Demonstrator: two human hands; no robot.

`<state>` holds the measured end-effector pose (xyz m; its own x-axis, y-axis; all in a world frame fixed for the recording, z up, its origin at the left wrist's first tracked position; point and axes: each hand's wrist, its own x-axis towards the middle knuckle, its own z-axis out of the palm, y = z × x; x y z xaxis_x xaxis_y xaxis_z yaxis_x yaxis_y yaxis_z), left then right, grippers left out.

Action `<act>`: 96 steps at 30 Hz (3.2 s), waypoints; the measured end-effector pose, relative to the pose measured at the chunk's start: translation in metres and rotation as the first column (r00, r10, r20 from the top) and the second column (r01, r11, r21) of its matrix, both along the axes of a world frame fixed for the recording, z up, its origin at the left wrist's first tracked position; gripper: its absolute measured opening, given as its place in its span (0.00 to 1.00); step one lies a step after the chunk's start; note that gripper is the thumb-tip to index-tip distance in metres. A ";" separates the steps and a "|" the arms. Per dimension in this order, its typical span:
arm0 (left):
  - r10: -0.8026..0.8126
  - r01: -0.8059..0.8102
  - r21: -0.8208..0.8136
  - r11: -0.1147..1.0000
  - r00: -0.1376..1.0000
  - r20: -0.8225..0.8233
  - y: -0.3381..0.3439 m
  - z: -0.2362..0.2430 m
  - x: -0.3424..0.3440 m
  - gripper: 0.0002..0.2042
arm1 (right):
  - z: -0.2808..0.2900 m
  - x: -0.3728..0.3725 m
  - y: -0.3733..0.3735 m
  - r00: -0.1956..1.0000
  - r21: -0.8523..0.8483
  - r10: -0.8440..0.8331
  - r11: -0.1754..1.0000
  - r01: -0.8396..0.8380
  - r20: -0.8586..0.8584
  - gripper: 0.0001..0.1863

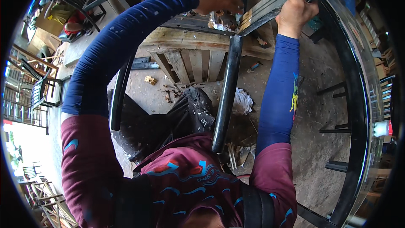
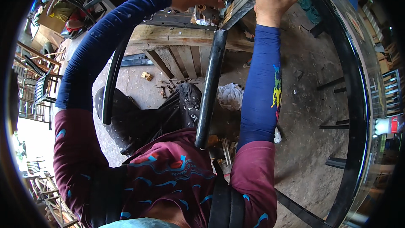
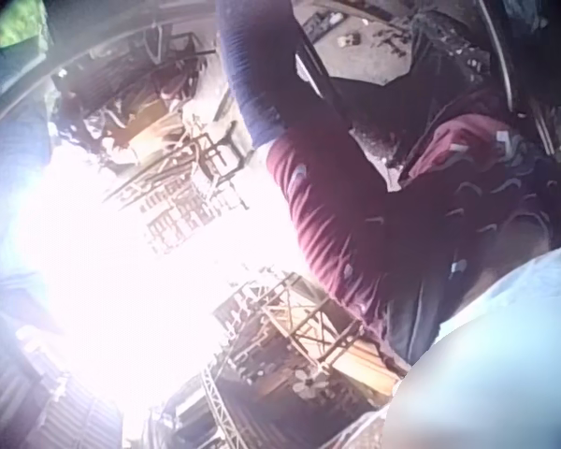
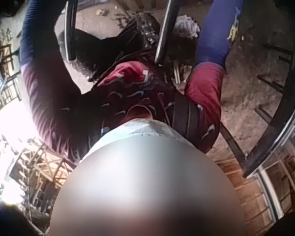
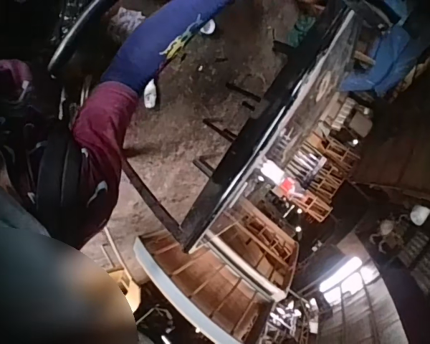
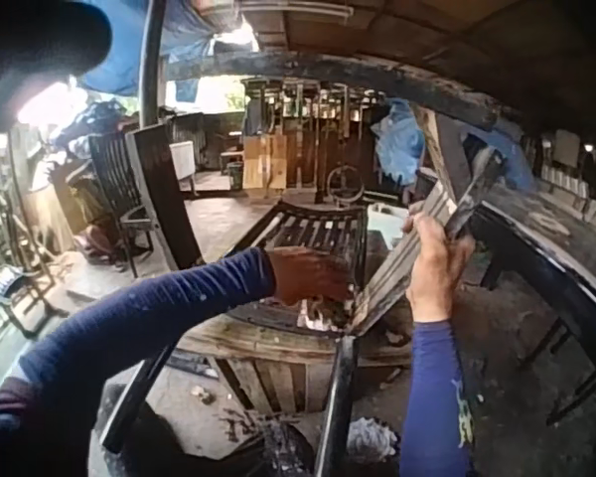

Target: Repairing a metal chair by drilling and applying sealant to metal components.

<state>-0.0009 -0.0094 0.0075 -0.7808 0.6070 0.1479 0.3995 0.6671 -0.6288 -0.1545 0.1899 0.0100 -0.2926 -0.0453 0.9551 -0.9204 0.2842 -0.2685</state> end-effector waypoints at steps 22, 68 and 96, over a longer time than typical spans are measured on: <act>0.274 -0.328 0.627 0.706 0.944 0.185 0.024 -0.025 0.010 0.30 | 0.041 0.058 0.018 0.457 -0.694 0.832 0.530 -0.487 0.315 0.10; 0.302 -0.310 0.699 0.645 0.943 0.139 0.022 -0.038 0.009 0.34 | 0.036 0.042 -0.010 0.579 -0.575 0.799 0.554 -0.602 0.164 0.12; 0.339 -0.422 0.610 0.670 0.906 0.254 0.045 -0.007 0.010 0.35 | -0.005 0.026 -0.022 0.059 -0.535 0.989 0.122 -0.836 0.134 0.26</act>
